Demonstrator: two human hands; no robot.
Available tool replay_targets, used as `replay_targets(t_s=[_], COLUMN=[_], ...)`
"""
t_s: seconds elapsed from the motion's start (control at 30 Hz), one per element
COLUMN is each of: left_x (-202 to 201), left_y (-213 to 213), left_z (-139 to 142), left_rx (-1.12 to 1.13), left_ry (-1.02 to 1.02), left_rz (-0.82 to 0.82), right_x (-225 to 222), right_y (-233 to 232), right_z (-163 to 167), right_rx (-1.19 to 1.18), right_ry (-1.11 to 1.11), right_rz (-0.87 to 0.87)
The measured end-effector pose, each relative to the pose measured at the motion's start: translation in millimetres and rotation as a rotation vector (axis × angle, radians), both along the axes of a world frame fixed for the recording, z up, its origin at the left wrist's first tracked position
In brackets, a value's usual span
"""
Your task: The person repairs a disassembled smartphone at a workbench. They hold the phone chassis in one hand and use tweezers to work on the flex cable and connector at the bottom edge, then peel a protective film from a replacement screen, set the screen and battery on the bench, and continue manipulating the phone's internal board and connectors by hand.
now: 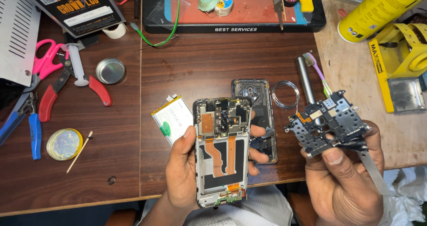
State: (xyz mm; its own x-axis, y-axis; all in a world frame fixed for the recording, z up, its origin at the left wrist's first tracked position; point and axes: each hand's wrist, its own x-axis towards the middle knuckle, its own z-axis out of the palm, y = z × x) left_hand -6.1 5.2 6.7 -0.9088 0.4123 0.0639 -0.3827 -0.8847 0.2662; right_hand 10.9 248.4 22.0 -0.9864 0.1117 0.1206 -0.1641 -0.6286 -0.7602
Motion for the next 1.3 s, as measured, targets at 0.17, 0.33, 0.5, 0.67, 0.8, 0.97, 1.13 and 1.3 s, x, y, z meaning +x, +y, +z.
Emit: replay_targets(t_s=[0.17,0.33,0.5,0.67,0.8,0.97,1.13,1.3], left_x=[-1,-3,-5,-3,-1,3,5,7], left_y=[0,1,-1,-1,1,0,-1,3], left_z=[-4,-6,-5,-5,-7,-9,-10,-2], left_rx=[-0.028,0.002,-0.013,-0.062,0.068,0.112,0.135,0.163], left_ry=[-0.006,0.008,0.013,0.021,-0.010,-0.029,-0.112,-0.102], left_rz=[-0.011,-0.005,-0.006,-0.006,-0.042,-0.053,-0.124,-0.082], right_x=[0,-3,-5,-11,-23,-36,-48,-52], right_y=[3,3,4,-3,-18,-39,-55,-59], right_z=[-2,-5,-10,-12,-9,4,15,17], right_rx=[-0.045,-0.030,-0.064,0.013,0.454,1.380,1.581,1.645], right_ry=[-0.027,-0.003,0.007,0.038,0.134,0.276,0.361,0.327], right_rz=[0.009,0.032,0.033,-0.024,-0.199,-0.383,-0.331,-0.310])
